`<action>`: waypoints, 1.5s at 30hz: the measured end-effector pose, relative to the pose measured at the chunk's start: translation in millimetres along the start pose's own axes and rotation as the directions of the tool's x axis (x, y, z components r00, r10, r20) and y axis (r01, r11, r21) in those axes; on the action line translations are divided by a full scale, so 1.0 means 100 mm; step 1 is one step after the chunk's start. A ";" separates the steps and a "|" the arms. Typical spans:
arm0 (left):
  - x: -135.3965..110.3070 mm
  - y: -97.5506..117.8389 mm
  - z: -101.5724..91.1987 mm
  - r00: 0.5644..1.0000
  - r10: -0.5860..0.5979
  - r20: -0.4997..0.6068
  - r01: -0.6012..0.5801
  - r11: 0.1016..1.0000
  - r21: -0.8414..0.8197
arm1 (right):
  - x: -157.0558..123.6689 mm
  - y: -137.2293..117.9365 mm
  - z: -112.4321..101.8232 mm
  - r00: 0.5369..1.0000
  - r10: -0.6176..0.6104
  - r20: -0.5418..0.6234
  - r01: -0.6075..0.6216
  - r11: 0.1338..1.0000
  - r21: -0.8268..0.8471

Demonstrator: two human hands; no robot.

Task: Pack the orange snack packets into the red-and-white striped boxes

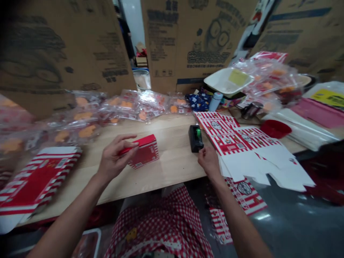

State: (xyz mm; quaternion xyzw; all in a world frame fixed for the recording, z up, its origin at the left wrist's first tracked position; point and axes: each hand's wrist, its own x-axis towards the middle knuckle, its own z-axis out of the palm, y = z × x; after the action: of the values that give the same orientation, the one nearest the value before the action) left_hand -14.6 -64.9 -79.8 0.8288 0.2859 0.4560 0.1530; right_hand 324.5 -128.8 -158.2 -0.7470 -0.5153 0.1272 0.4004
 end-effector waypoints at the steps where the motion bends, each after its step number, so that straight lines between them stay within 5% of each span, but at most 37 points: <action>1: -0.01 0.01 -0.01 1.000 0.005 0.010 -0.005 1.000 -0.016 | -0.08 -0.15 0.01 1.000 -0.019 0.008 0.018 0.999 0.047; 4: -0.03 0.05 -0.03 0.999 -0.028 0.045 0.030 0.999 -0.046 | -0.34 -0.76 0.11 0.978 -0.151 0.147 0.082 0.915 0.395; 7: -0.08 0.08 -0.04 0.987 -0.158 0.038 0.159 0.987 -0.035 | -0.50 -1.40 0.25 0.902 -0.307 0.302 0.066 0.791 0.608; 12: -0.14 0.09 -0.03 0.978 -0.203 0.041 0.206 0.969 -0.137 | -0.48 -1.92 0.45 0.867 -0.254 0.429 -0.150 0.687 0.711; 18: -0.17 0.09 -0.05 0.992 -0.119 0.039 0.121 0.990 -0.076 | -0.44 -1.91 0.62 0.874 -0.106 0.474 -0.239 0.755 0.611; 23: -0.11 0.12 -0.11 0.989 0.020 0.148 -0.007 0.996 -0.087 | -0.47 -1.85 0.63 0.863 -0.116 0.491 -0.271 0.715 0.645; 34: 0.02 0.13 -0.05 0.966 -0.251 0.059 0.252 0.968 -0.009 | -0.51 -1.76 0.77 0.914 -0.194 0.355 -0.096 0.749 0.656; 40: 0.03 0.09 -0.05 0.978 -0.174 0.111 0.145 0.962 0.231 | -0.59 -1.74 0.73 0.929 -0.164 0.332 -0.114 0.728 0.676; 45: 0.04 0.06 0.00 0.987 -0.124 0.106 0.091 0.957 0.275 | -0.73 -1.54 0.63 0.943 -0.095 0.318 -0.135 0.765 0.629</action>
State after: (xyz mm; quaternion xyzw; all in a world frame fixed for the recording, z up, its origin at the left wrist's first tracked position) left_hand -11.1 -67.6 -74.2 0.8515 0.3799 0.3524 0.0807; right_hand 152.0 -140.4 -103.2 -0.5376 -0.4921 0.4238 0.5378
